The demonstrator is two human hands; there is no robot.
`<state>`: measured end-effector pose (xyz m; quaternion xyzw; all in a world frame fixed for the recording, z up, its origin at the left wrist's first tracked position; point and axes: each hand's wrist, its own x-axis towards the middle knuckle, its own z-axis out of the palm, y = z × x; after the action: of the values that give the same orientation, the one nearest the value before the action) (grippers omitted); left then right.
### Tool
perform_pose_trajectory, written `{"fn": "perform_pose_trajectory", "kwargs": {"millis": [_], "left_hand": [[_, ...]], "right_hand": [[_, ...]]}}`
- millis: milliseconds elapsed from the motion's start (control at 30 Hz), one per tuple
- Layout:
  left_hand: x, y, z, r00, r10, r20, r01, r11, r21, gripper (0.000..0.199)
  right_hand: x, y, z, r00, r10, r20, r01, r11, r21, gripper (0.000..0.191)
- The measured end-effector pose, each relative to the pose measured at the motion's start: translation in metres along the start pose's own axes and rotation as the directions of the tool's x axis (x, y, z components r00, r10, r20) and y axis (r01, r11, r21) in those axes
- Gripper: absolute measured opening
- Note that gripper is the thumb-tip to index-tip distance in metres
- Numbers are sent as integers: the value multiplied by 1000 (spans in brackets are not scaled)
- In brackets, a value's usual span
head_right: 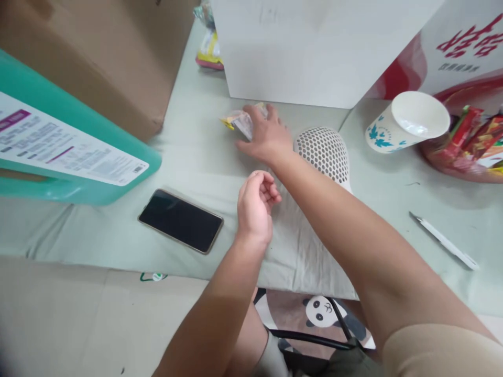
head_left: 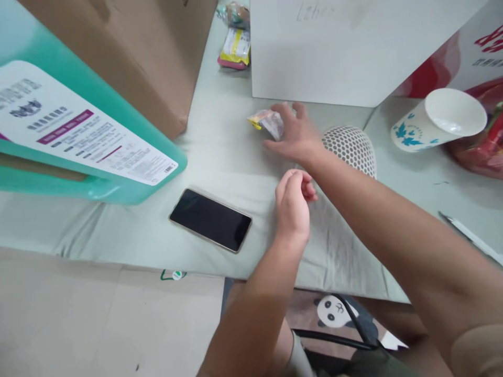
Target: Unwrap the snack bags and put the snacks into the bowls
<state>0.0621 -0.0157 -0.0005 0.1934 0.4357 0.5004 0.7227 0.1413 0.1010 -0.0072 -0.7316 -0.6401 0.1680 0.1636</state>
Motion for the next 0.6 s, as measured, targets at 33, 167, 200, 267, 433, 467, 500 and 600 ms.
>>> {"fn": "perform_pose_trajectory", "kwargs": {"millis": [33,167,200,267,433,467,500,600], "left_hand": [[0,0,1,1000,0,6,0,1000,-14,25],[-2,-1,8,1000,16,-10,-17,998,-60,32],[-4,0,10,999,39,-28,-41,997,-71,35],[-9,0,15,991,115,-73,-121,989,-88,41],[-25,-8,20,973,229,21,-229,973,8,44],[-29,-13,19,972,219,89,-225,972,64,43],[-33,-19,18,966,201,163,-224,965,133,42],[-45,-43,15,935,99,340,-228,903,364,38]], "right_hand": [[0,-3,1,1000,14,23,-13,999,-32,77],[-18,9,4,997,-35,-75,32,999,-42,65],[-28,17,3,992,-51,-116,49,998,-25,62],[-57,35,-1,975,-68,-213,70,998,4,59],[-167,88,-16,886,-134,-444,168,985,38,54],[-188,99,-18,867,-120,-484,162,986,46,53],[-205,109,-19,849,-102,-518,153,987,56,53],[-237,135,-18,800,-66,-596,128,990,62,52]]}}
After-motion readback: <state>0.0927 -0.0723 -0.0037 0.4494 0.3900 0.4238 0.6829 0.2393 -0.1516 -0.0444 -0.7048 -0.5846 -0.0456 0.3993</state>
